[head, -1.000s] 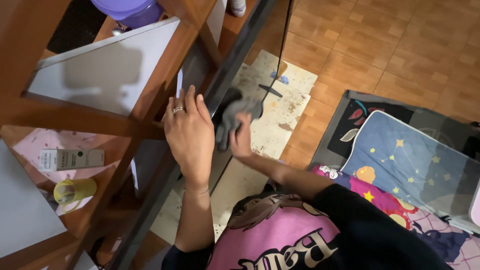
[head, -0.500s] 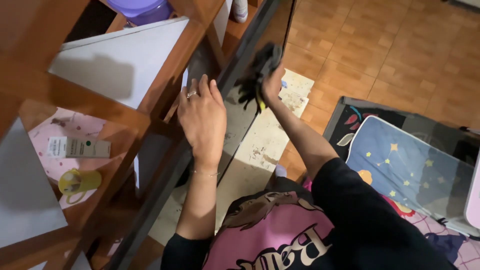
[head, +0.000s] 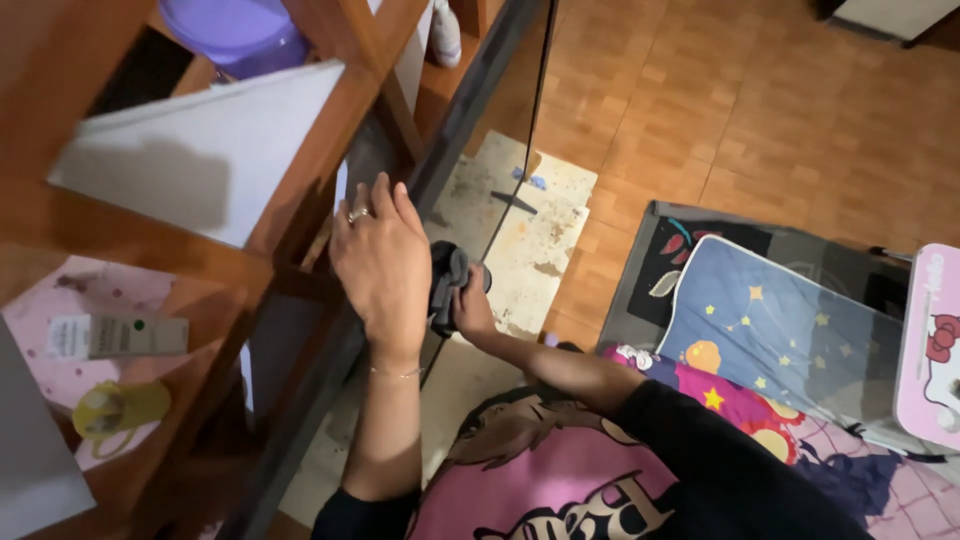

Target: Cleaning a television screen and its frame using a cloth.

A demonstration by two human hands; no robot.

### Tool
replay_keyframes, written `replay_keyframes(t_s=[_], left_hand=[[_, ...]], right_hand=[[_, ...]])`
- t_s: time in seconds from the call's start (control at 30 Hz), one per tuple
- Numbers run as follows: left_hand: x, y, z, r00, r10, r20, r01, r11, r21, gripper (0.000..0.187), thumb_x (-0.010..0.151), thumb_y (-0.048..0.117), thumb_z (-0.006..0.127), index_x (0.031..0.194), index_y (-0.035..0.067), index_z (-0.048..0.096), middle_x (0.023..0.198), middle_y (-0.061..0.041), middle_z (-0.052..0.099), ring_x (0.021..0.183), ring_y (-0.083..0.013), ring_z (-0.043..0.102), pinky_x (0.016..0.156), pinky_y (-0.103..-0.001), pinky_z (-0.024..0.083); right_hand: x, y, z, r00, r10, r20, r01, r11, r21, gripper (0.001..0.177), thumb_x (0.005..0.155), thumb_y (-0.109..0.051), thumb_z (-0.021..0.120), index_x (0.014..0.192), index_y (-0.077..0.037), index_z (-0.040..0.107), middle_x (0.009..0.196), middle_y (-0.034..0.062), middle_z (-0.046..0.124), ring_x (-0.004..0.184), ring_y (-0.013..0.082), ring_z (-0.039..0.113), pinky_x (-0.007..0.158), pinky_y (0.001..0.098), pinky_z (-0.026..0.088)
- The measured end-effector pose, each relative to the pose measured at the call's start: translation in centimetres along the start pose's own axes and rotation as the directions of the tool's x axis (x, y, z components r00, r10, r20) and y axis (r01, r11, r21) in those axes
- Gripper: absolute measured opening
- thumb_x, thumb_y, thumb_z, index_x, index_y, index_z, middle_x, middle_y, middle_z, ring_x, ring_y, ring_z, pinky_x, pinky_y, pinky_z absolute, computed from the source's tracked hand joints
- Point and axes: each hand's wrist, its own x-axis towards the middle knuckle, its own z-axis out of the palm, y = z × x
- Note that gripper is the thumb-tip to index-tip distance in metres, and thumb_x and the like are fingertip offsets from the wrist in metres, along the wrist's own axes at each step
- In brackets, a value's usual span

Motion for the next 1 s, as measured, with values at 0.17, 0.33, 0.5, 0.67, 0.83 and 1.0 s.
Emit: replay_keyframes(t_s=[0.17,0.33,0.5,0.67,0.83,1.0], left_hand=[[-0.1,-0.3,0.8,1.0,-0.003,0.018,0.002,0.999,0.033,0.032,0.111,0.025,0.053,0.118,0.003,0.074,0.114,-0.018,0.075,0.11,-0.0372,0.068,0.095,-0.043,0.054],[0.0,0.1,0.4,1.0,-0.011,0.007,0.01,0.997,0.075,0.031,0.111,0.025,0.054,0.118,0.003,0.075,0.113,-0.018,0.075,0.112,-0.0353,0.069,0.097,-0.043,0.054],[0.2,0.7,0.3,0.997,-0.043,0.067,0.042,0.999,0.013,0.028,0.112,0.024,0.054,0.124,0.006,0.072,0.121,-0.015,0.074,0.12,-0.0316,0.067,0.098,-0.039,0.055],[1.6,1.4,-0.7,0.981,-0.137,0.141,0.139,0.99,-0.002,0.029,0.109,0.024,0.054,0.127,0.008,0.07,0.128,-0.011,0.072,0.119,-0.0296,0.067,0.093,-0.04,0.054],[1.0,1.3,-0.2,0.952,-0.234,0.198,0.239,0.971,-0.001,0.029,0.108,0.024,0.057,0.131,0.012,0.069,0.129,-0.011,0.072,0.118,-0.0304,0.067,0.092,-0.042,0.054],[1.7,2.6,0.5,0.984,-0.16,0.079,0.16,0.987,0.01,0.034,0.108,0.019,0.064,0.14,0.008,0.064,0.137,-0.015,0.068,0.125,-0.036,0.065,0.102,-0.046,0.052]], right_hand=[[2.0,-0.6,-0.4,0.986,0.155,0.061,-0.163,0.973,0.161,0.05,0.096,0.002,0.049,0.144,0.003,0.034,0.133,0.0268,0.052,0.125,0.0395,0.056,0.108,0.0438,0.046],[5.9,1.0,-1.3,0.968,0.252,0.002,-0.247,0.948,0.2,0.049,0.096,-0.002,0.057,0.14,0.001,0.037,0.121,0.0186,0.062,0.111,0.0279,0.063,0.097,0.0421,0.052],[11.2,14.4,0.6,0.97,0.226,-0.086,-0.191,0.934,0.303,0.04,0.108,-0.015,0.048,0.144,-0.004,0.035,0.131,0.021,0.056,0.118,0.0323,0.058,0.102,0.0444,0.05],[23.1,11.6,-5.5,0.967,0.138,-0.212,-0.112,0.986,0.127,0.052,0.099,-0.014,0.054,0.145,-0.001,0.032,0.138,0.0252,0.047,0.129,0.04,0.049,0.11,0.0472,0.038],[25.1,1.6,-10.5,0.938,0.138,-0.319,-0.089,0.982,0.165,0.049,0.109,-0.017,0.051,0.15,0.002,0.033,0.143,0.0245,0.044,0.136,0.0384,0.045,0.117,0.0446,0.036],[15.6,-2.3,-11.5,0.96,-0.258,0.106,0.214,0.925,0.313,0.046,0.096,-0.012,0.059,0.136,-0.001,0.04,0.128,0.0219,0.046,0.126,0.0329,0.049,0.114,0.0419,0.039]])
